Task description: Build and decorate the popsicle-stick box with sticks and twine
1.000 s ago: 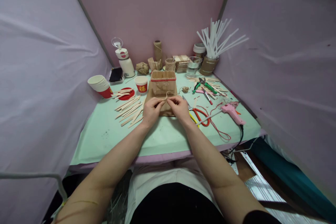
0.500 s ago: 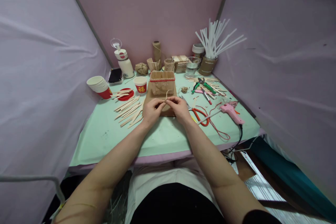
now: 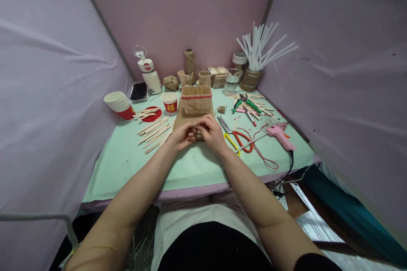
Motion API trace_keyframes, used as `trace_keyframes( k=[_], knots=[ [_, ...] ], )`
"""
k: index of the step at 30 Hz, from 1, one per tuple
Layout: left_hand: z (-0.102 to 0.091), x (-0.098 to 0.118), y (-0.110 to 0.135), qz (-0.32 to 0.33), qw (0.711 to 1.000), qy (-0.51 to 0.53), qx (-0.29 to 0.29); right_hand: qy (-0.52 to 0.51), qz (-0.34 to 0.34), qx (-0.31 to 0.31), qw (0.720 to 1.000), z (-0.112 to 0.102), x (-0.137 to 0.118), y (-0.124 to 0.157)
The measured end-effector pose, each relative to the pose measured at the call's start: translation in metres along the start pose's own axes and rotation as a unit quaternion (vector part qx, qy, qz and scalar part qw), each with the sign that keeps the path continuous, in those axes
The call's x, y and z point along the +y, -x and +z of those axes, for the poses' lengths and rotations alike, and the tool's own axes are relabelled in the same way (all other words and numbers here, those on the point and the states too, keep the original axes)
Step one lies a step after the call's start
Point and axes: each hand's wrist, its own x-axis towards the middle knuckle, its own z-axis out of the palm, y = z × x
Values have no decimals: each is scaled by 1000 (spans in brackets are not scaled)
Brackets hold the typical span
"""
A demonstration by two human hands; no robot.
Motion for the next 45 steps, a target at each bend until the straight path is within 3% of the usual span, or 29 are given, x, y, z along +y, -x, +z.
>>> trace_keyframes(
  k=[2, 7, 13, 19, 24, 31, 39, 43, 45],
  knots=[
    [1, 2, 1, -26, 999, 31, -26, -7, -5, 9, 1000, 0, 0, 0],
    [4, 1, 4, 68, 998, 4, -5, -25, 33, 5, 999, 0, 5, -1],
    [0, -2, 2, -1, 1000, 14, -21, -21, 18, -40, 999, 2, 7, 0],
    [3, -3, 0, 87, 995, -17, 49, -84, 67, 4, 994, -1, 16, -3],
    [2, -7, -3, 146, 983, -72, 83, -42, 100, 0, 994, 0, 13, -3],
    [-5, -14, -9, 200, 961, -174, 76, -22, 82, 63, 994, -2, 7, -5],
    [0, -11, 0, 204, 922, -328, 38, 33, 105, 121, 986, -7, 22, -7],
    [6, -8, 9, 196, 907, -373, -8, 20, 171, 228, 958, -14, 31, -10],
    [7, -8, 10, 197, 903, -380, -21, -11, 205, 243, 948, -16, 32, -11]
  ],
)
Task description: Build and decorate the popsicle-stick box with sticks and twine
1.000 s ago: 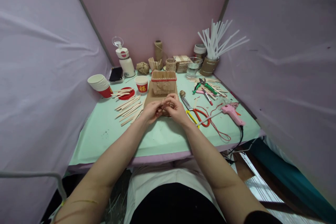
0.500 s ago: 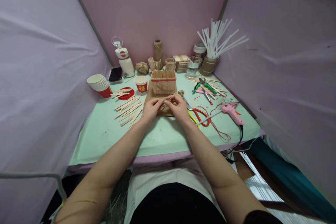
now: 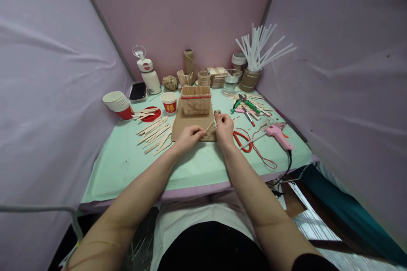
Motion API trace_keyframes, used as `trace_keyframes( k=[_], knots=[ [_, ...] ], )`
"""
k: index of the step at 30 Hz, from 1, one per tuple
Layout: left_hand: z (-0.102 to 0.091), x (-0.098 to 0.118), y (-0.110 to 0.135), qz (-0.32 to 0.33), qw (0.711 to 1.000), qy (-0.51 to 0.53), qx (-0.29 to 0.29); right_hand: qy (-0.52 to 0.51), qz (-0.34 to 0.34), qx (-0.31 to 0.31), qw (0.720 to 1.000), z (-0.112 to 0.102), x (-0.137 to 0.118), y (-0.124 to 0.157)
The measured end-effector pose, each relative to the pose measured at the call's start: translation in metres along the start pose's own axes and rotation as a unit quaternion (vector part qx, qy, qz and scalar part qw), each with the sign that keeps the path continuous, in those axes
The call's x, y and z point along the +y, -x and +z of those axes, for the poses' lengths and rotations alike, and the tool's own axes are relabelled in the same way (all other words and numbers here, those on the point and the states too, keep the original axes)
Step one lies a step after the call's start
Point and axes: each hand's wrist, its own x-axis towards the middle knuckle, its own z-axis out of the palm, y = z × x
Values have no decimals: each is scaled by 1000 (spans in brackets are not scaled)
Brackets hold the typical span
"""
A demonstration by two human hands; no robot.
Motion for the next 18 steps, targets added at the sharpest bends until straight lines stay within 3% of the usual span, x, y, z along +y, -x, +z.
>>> trace_keyframes(
  k=[3, 9, 13, 18],
  knots=[
    [0, -3, -2, -23, 999, 40, 19, -55, 51, -56, 996, 0, -4, 2],
    [1, -13, -9, -75, 975, 200, 62, -143, 127, -201, 961, 5, -10, 9],
    [1, -11, -9, -96, 953, 277, 74, -147, 141, -233, 951, 8, -9, 10],
    [0, -8, -8, -107, 946, 304, 45, -125, 113, -266, 949, 7, -13, 13]
  ],
)
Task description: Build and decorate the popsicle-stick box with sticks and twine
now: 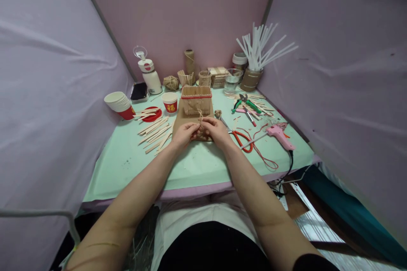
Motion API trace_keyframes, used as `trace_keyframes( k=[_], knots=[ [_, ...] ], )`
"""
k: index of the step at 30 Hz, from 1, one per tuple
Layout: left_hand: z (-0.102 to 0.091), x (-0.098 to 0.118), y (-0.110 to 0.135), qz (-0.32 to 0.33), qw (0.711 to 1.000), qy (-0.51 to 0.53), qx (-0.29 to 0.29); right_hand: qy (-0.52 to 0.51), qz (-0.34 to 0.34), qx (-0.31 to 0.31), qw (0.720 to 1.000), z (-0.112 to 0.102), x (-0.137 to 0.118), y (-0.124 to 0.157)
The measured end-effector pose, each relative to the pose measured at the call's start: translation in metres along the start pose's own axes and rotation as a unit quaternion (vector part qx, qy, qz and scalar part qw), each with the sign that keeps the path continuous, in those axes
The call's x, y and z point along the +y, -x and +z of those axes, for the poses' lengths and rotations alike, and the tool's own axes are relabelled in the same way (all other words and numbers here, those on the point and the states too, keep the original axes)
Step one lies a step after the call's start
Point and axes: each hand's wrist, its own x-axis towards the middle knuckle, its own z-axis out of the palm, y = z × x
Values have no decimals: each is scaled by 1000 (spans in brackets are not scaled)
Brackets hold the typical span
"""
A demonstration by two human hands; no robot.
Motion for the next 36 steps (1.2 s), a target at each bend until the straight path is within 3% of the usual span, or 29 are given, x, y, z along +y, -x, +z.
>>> trace_keyframes(
  k=[12, 24, 28, 36],
  knots=[
    [-5, -8, -4, 32, 997, -66, -20, 115, -102, 56, 987, 1, 5, -1],
    [5, 4, 3, 32, 977, -206, -49, 92, -112, 195, 970, 5, 21, -5],
    [2, 3, 4, 53, 972, -225, -35, 76, -110, 165, 977, 4, 14, -4],
    [1, -3, 2, 134, 963, -222, 72, 33, -106, 76, 991, 1, -1, -1]
  ],
)
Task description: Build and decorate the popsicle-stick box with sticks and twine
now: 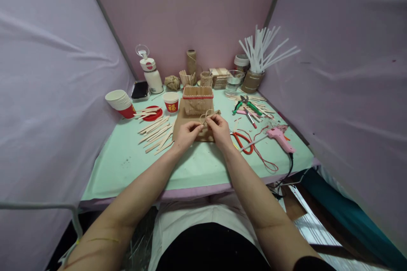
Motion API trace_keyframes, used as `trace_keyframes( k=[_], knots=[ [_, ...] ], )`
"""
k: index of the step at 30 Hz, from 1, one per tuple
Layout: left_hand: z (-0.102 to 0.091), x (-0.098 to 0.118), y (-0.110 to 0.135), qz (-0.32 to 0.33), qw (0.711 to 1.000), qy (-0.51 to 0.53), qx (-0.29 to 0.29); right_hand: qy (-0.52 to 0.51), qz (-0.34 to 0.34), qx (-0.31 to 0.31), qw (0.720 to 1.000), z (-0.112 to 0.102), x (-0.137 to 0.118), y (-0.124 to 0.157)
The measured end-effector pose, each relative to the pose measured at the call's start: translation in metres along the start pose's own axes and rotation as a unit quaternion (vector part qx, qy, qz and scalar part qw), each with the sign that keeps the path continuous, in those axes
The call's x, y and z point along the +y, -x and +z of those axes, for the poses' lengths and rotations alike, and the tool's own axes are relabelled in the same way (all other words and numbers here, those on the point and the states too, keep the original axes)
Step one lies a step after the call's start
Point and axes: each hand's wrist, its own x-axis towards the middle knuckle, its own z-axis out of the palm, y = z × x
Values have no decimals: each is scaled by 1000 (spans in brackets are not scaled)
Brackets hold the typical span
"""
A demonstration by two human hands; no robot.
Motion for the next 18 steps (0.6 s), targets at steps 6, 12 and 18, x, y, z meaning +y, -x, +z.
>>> trace_keyframes(
  k=[6, 12, 18],
  knots=[
    [-1, 5, 3, 48, 997, -31, 49, -31, 5, 22, 999, 0, 4, -1],
    [-6, 0, -1, 96, 993, -46, 47, 36, -45, -15, 998, -2, 9, -2],
    [-7, -1, -5, 62, 998, 2, -14, 128, -121, -27, 984, -3, 5, 2]
  ],
)
